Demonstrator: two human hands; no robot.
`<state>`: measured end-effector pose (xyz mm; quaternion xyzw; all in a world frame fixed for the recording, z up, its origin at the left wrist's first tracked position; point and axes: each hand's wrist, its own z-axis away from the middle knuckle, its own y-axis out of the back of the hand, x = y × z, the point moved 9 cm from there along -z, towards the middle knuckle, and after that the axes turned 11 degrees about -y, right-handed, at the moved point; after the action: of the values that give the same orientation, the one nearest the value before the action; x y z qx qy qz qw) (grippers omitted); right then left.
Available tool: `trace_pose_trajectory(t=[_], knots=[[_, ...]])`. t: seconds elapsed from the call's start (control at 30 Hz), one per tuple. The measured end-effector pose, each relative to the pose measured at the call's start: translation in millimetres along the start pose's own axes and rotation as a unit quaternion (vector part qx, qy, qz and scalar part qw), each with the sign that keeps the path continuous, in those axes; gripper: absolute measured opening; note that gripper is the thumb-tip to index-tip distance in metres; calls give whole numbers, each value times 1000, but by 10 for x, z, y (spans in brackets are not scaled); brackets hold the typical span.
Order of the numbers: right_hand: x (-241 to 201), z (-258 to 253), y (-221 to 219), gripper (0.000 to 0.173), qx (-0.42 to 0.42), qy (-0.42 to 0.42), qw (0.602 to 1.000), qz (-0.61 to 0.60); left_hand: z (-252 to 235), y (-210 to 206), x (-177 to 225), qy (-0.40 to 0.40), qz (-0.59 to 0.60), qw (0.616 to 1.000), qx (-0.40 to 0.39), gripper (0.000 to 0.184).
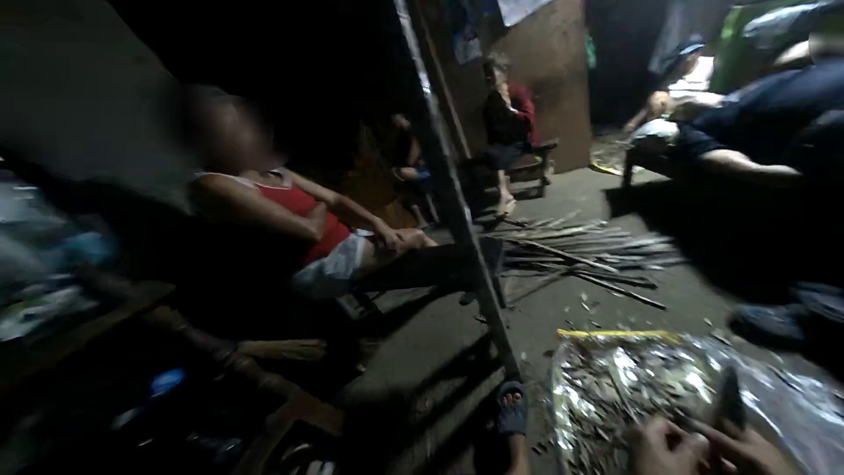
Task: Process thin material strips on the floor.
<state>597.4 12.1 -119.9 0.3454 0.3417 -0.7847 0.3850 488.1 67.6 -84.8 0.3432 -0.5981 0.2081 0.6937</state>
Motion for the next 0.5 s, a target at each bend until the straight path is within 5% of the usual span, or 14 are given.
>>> trace_pose_trajectory(t=[0.17,0.5], knots=[[129,67,-27,21,83,-50,994,-47,4,9,-68,37,27,998,-42,20],[118,-96,-130,3,-7,-22,994,-104,-125,125,-178,106,119,987,-25,20]])
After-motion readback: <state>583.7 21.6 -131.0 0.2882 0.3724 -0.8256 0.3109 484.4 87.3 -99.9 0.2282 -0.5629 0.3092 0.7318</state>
